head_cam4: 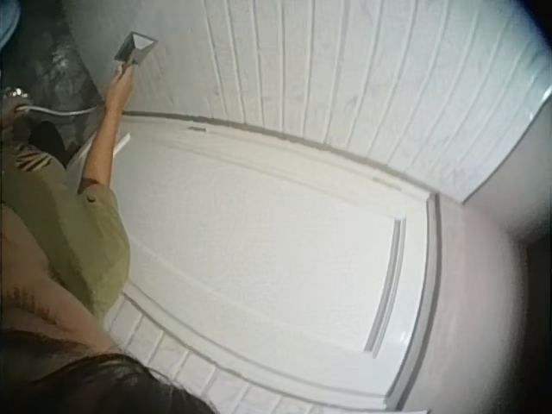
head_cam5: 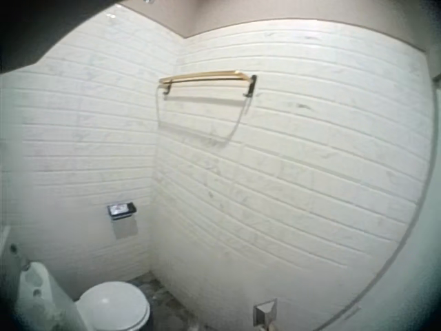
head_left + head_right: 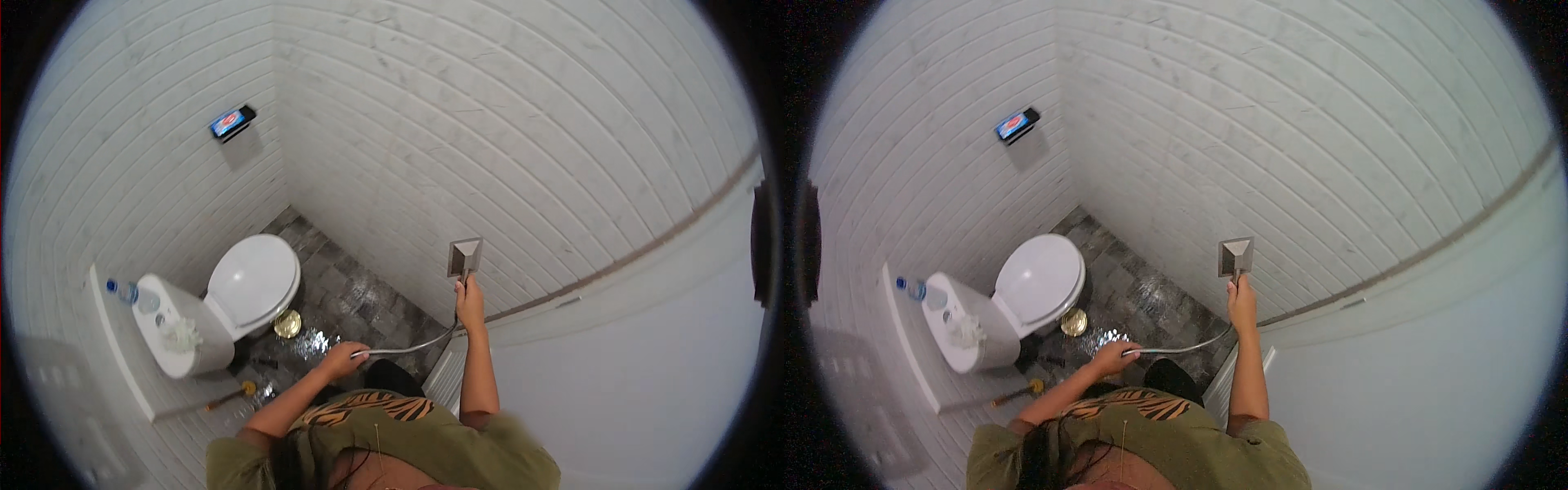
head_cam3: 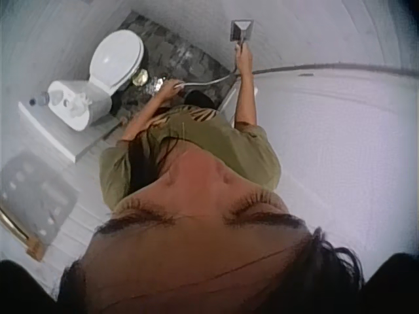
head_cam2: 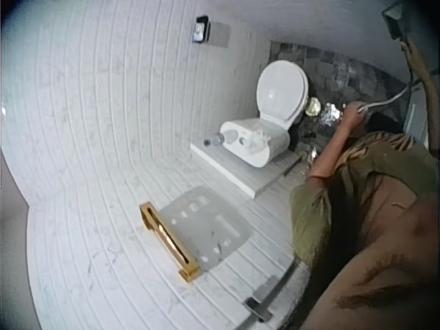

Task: The person wipes a white tiled wall with a white cloth. They then use a handheld shower head to spray water on the wall and floor, and finally pour water from a plastic bottle onto the cloth before resuming wiping the wall.

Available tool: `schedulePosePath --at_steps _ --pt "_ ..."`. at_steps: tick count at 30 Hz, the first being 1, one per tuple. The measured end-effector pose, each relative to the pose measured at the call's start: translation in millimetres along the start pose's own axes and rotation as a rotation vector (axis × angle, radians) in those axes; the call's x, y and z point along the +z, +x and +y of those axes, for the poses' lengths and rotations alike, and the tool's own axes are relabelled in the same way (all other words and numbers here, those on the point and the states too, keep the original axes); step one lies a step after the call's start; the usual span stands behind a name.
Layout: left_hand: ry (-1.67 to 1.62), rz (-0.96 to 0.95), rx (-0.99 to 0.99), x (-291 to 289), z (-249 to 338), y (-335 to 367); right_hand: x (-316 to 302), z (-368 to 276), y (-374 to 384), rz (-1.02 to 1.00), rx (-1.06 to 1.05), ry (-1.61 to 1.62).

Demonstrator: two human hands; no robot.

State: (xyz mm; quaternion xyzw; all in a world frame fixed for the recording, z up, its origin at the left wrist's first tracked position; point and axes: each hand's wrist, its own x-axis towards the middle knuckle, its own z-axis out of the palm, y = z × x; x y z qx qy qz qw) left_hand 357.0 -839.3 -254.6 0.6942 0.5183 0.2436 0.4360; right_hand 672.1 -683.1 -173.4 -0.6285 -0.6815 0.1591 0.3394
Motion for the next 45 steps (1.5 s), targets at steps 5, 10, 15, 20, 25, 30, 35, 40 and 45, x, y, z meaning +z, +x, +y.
schedulePosePath --at_steps 5,10,15,20,25,30,35,40,45 --pt "-0.038 0.078 -0.155 25 -20 2 79 69 19 -0.382 -0.072 -0.016" --pt "0.092 0.065 -0.497 71 -40 -16 150 72 14 -0.855 -0.298 -0.11" --pt "0.084 0.205 -0.828 123 -44 -69 229 41 -13 -1.325 -0.648 -0.036" --pt "-0.102 0.514 -1.091 157 -19 -133 283 -32 -74 -1.586 -1.025 0.021" --pt "-0.172 1.246 -1.09 200 -36 -202 296 -143 -152 -1.692 -1.329 0.092" --pt "-0.04 2.17 -1.144 195 29 -254 276 -216 -225 -1.752 -1.539 0.255" --pt "0.076 2.501 -1.323 203 58 -330 274 -271 -281 -1.758 -1.649 0.25" --pt "0.053 2.752 -1.041 204 47 -378 272 -297 -301 -1.808 -1.657 0.337" --pt "0.304 2.782 -1.067 160 58 -383 279 -305 -290 -1.8 -1.659 0.376"
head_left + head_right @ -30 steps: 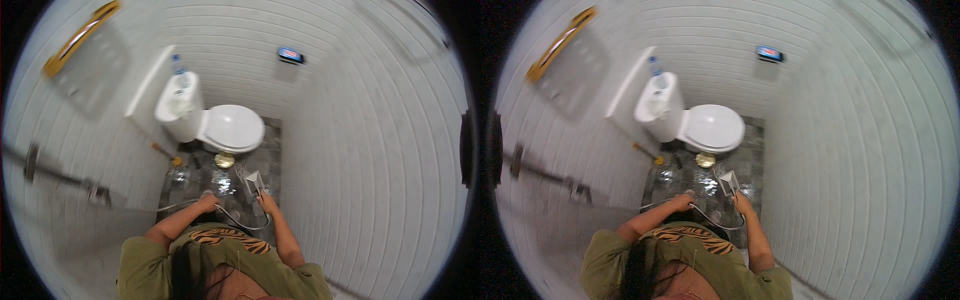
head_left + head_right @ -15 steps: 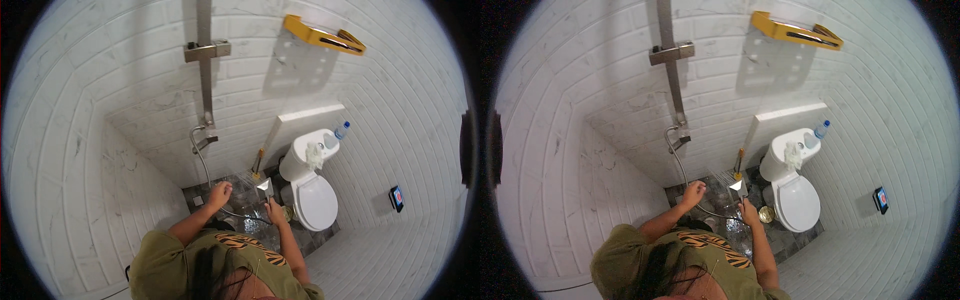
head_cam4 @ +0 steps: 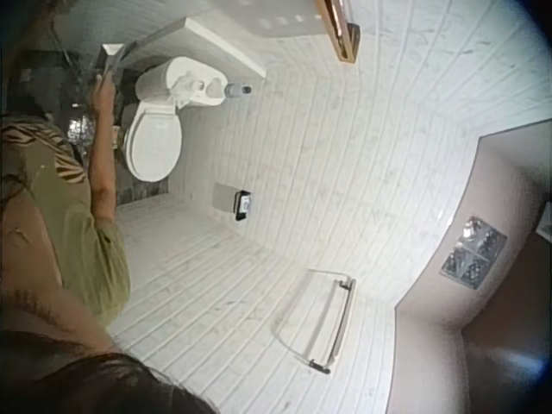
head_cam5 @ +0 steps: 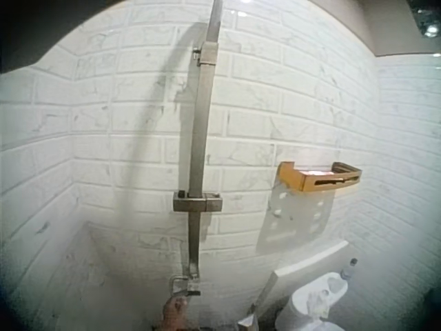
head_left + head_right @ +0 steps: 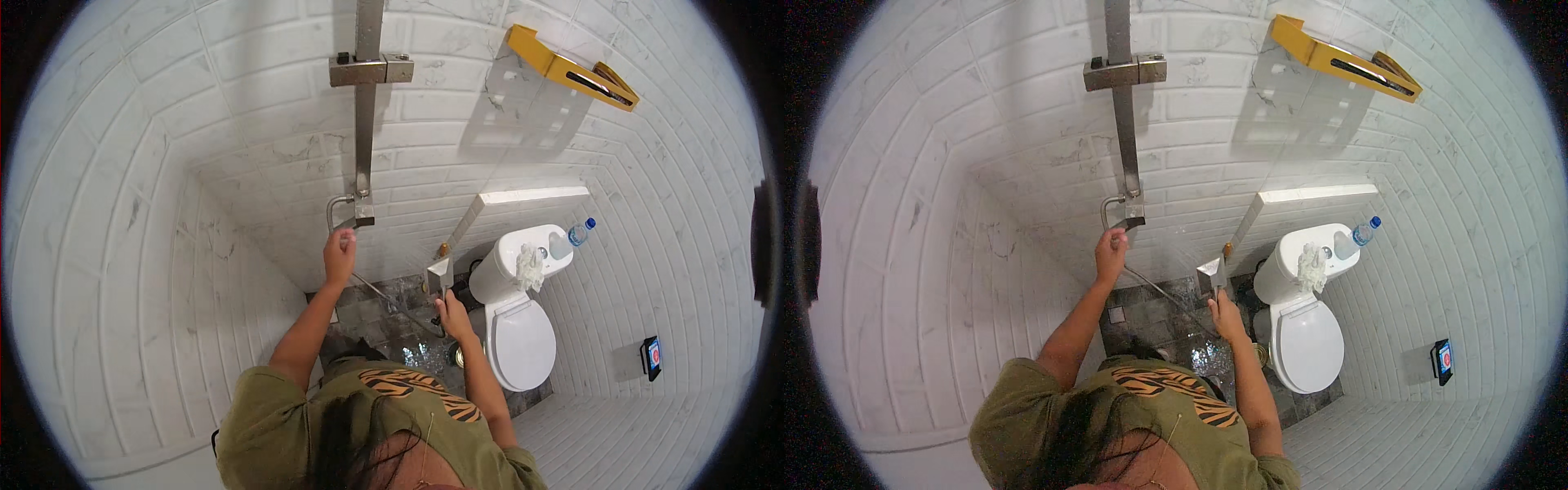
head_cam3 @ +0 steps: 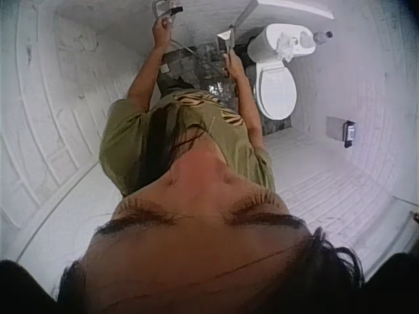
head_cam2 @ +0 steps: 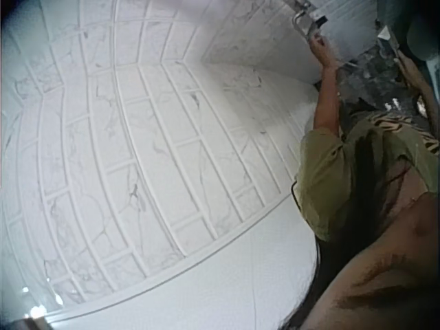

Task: The person wipes a white tiled wall with a white cloth. They then use a handheld shower head to spray water on the wall and floor, and finally pour water from a plastic bottle onto the cloth before resuming wiping the wall.

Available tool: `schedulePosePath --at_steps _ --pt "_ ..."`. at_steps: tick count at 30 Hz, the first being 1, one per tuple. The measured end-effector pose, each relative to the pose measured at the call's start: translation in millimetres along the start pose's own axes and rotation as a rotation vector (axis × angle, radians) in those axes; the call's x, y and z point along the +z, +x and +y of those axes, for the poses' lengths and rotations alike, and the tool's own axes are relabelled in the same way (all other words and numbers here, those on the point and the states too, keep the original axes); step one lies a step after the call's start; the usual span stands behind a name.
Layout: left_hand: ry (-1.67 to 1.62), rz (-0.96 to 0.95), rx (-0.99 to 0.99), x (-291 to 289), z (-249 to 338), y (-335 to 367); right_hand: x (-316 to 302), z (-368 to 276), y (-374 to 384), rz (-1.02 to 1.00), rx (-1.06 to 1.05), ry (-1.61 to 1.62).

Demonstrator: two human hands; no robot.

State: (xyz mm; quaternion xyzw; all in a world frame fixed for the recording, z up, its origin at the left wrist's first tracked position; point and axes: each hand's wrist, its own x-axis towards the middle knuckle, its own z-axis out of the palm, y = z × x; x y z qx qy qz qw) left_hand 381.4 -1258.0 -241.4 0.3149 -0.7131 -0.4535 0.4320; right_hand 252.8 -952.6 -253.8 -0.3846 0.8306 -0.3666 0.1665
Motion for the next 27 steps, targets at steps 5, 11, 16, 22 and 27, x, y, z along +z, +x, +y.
schedulePosePath --at_steps 5,11,16,22,27 --pt "0.178 0.137 0.056 9 22 3 -23 19 -14 -0.005 -0.062 0.043" --pt "0.412 0.144 0.025 17 63 -3 -42 47 -31 -0.003 -0.03 0.091" --pt "0.548 0.167 0.156 24 67 -2 -49 60 -37 -0.032 -0.061 0.059" --pt "0.649 0.155 0.163 34 87 1 -58 60 -37 -0.074 -0.091 0.046" --pt "0.727 0.178 0.255 38 83 7 -60 59 -37 -0.063 -0.16 0.031"
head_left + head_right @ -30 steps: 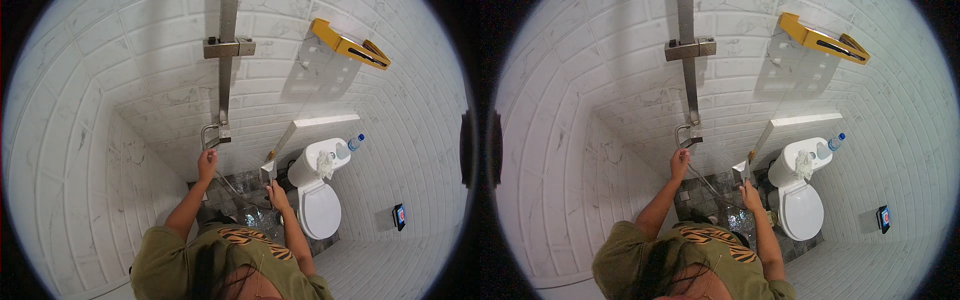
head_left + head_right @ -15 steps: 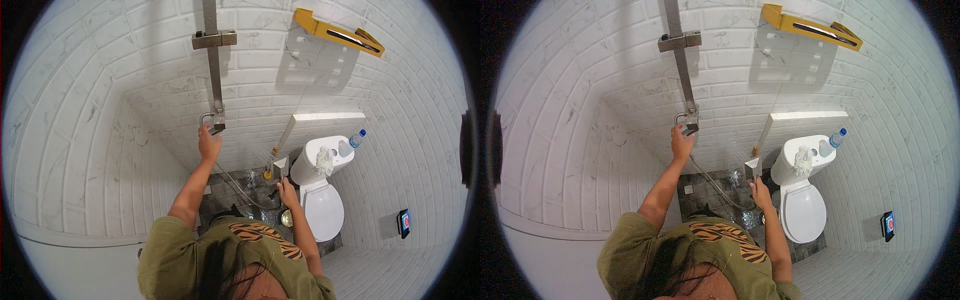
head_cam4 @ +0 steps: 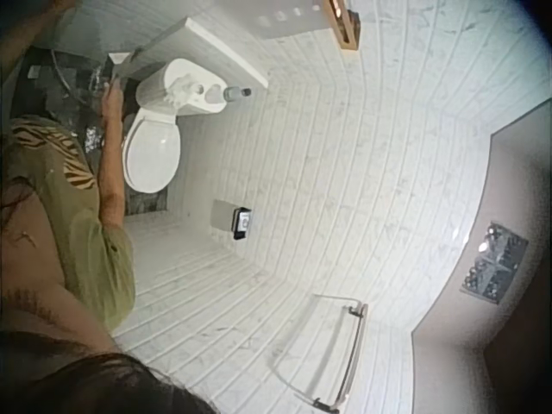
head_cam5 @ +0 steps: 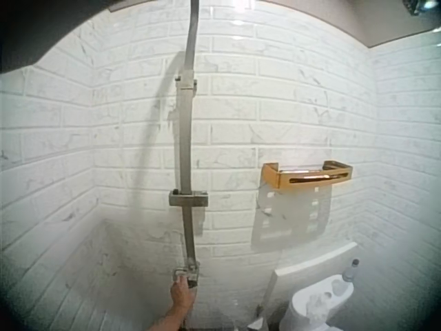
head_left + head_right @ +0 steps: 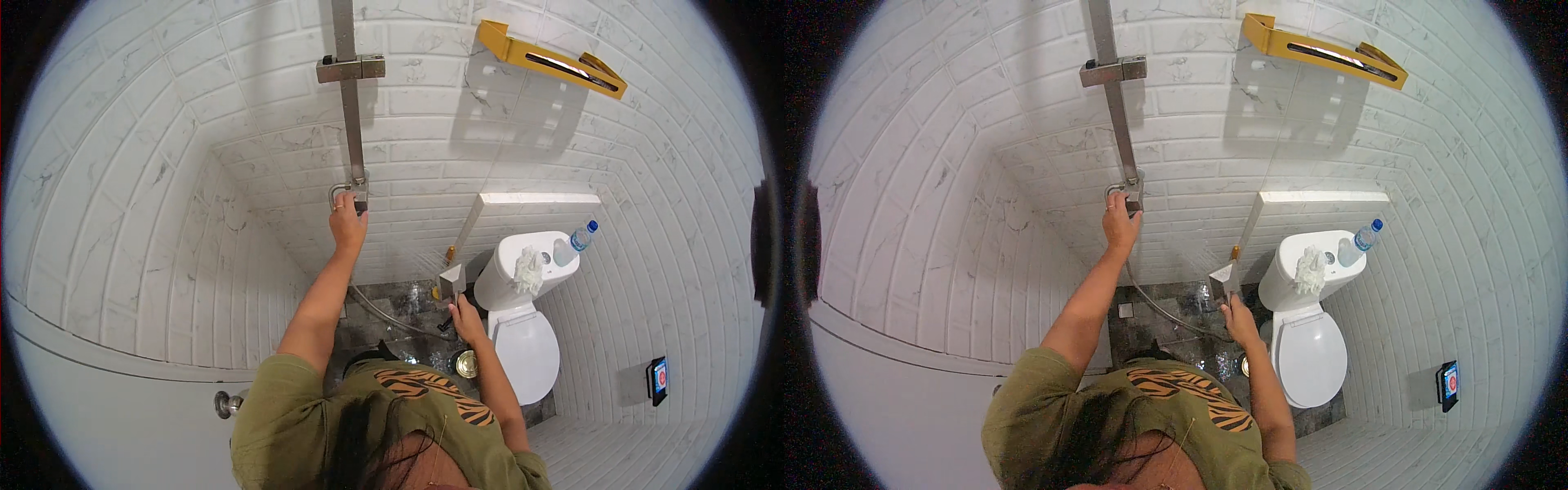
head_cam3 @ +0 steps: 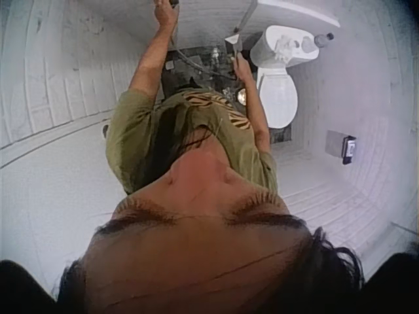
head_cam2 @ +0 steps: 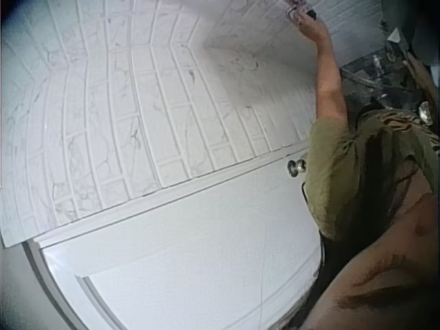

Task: The person wipes a white tiled wall with a white cloth. They then use a handheld shower head to spray water on the wall and floor, and finally pour water from a plastic bottle onto the cloth before resuming wiping the wall.

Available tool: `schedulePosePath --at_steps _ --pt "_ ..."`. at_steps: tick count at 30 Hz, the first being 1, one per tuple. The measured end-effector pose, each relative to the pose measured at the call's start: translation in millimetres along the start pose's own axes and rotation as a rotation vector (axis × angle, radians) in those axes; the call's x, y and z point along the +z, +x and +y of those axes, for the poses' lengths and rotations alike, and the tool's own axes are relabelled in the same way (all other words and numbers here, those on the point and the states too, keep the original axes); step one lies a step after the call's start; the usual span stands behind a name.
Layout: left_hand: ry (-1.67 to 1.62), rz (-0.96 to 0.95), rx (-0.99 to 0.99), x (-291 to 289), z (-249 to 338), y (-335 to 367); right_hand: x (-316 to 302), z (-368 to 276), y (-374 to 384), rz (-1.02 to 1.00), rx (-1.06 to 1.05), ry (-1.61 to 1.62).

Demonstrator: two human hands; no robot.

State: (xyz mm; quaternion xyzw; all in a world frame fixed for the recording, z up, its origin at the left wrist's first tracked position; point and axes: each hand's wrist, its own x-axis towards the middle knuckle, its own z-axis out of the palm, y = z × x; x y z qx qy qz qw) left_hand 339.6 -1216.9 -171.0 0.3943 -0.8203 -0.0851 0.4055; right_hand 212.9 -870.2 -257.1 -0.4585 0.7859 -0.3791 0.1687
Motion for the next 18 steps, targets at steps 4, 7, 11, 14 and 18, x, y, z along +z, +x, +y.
schedulePosePath --at_steps 4,7,11,14,18 --pt "0.12 0.041 0.145 8 -5 2 -1 9 -1 -0.033 0.0 0.041" --pt "0.121 0.084 0.198 13 -18 7 -8 6 1 -0.06 0.07 0.044" --pt "0.032 0.142 0.126 20 -18 6 -12 6 5 -0.021 0.048 0.03" --pt "-0.048 0.16 -0.166 32 -7 2 -16 9 9 -0.033 0.059 0.059" --pt "-0.186 0.343 -0.462 62 -5 -3 -21 2 17 -0.071 0.086 -0.004"
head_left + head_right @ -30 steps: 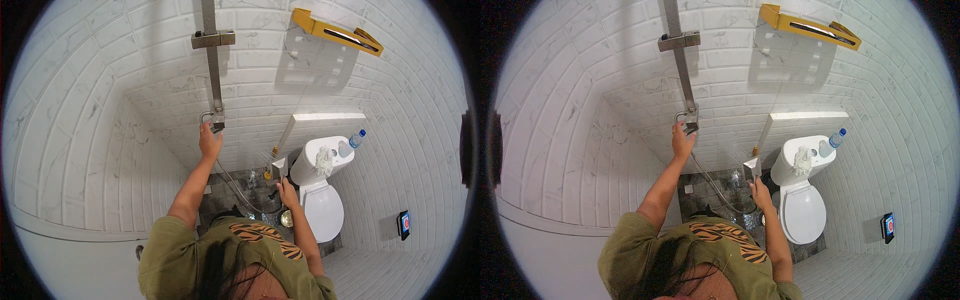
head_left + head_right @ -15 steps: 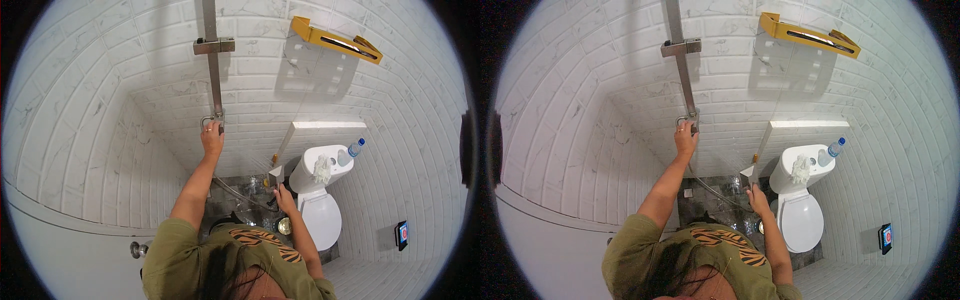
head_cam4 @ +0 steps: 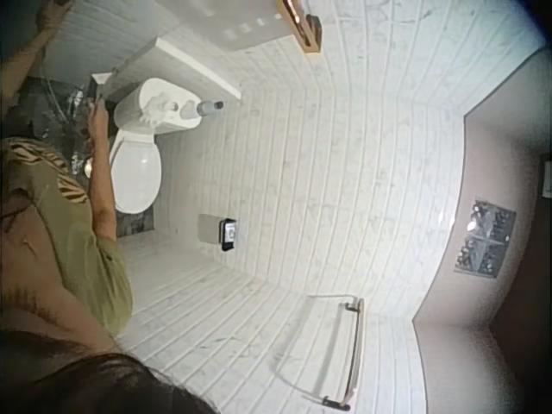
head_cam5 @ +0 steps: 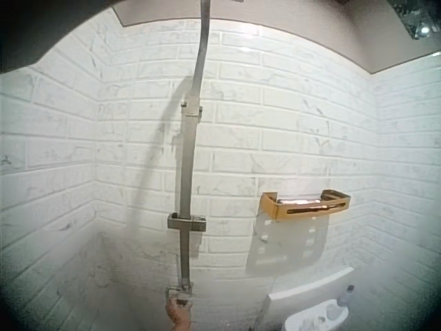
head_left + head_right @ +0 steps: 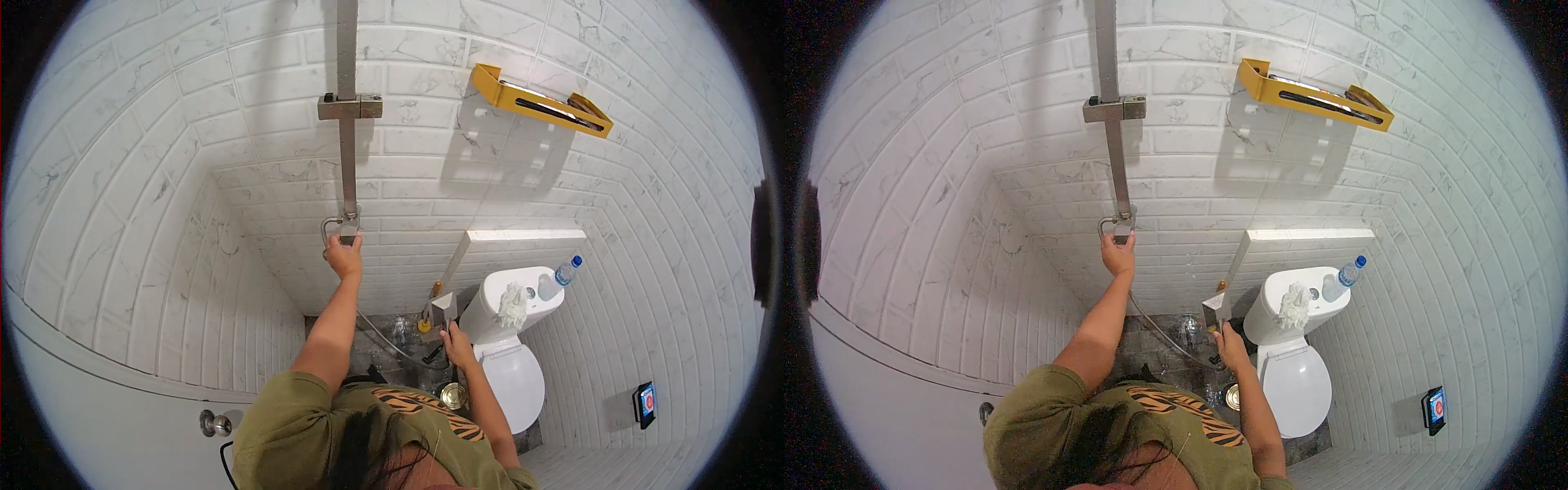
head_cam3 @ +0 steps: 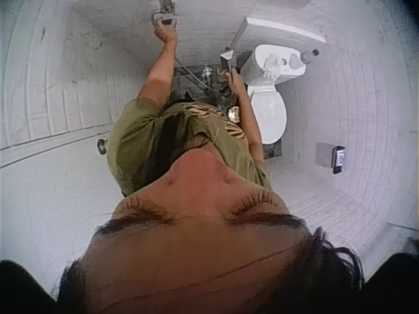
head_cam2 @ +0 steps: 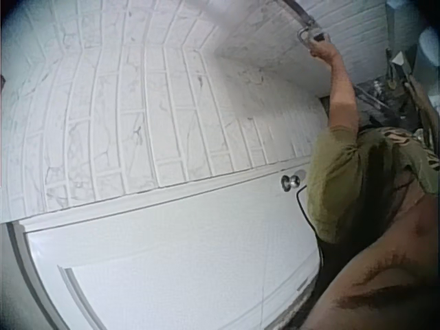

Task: The person wipes a white tiled wall with a white cloth. They then use a handheld shower head to spray water on the wall and floor, and finally pour water from a plastic bottle onto the cloth before resuming wiping the wall.

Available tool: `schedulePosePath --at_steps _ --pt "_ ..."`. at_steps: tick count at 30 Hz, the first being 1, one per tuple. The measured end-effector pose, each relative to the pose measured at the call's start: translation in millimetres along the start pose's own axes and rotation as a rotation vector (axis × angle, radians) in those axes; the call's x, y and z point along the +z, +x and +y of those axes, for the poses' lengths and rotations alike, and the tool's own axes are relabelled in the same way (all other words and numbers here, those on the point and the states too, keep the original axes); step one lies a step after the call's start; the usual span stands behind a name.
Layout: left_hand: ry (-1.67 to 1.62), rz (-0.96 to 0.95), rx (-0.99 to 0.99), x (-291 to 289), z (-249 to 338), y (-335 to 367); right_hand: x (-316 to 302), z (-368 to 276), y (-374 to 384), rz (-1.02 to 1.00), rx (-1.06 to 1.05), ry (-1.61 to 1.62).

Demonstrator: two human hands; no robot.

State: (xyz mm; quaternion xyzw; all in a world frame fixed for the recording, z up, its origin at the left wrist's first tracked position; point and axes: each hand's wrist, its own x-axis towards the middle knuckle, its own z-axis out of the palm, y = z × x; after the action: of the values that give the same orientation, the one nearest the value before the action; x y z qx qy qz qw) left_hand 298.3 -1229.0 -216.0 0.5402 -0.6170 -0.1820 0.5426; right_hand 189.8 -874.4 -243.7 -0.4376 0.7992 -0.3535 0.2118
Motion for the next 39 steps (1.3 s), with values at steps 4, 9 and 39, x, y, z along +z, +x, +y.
schedulePosePath --at_steps 4,9,39 --pt "-0.153 -0.115 -0.435 24 -14 3 4 6 5 0.003 -0.03 -0.006" --pt "-0.487 -0.228 -0.722 39 -23 8 -1 1 8 0.003 -0.058 -0.046" --pt "-0.743 -0.822 -1.002 -41 -82 -32 -235 -451 302 0.307 -0.881 0.344"
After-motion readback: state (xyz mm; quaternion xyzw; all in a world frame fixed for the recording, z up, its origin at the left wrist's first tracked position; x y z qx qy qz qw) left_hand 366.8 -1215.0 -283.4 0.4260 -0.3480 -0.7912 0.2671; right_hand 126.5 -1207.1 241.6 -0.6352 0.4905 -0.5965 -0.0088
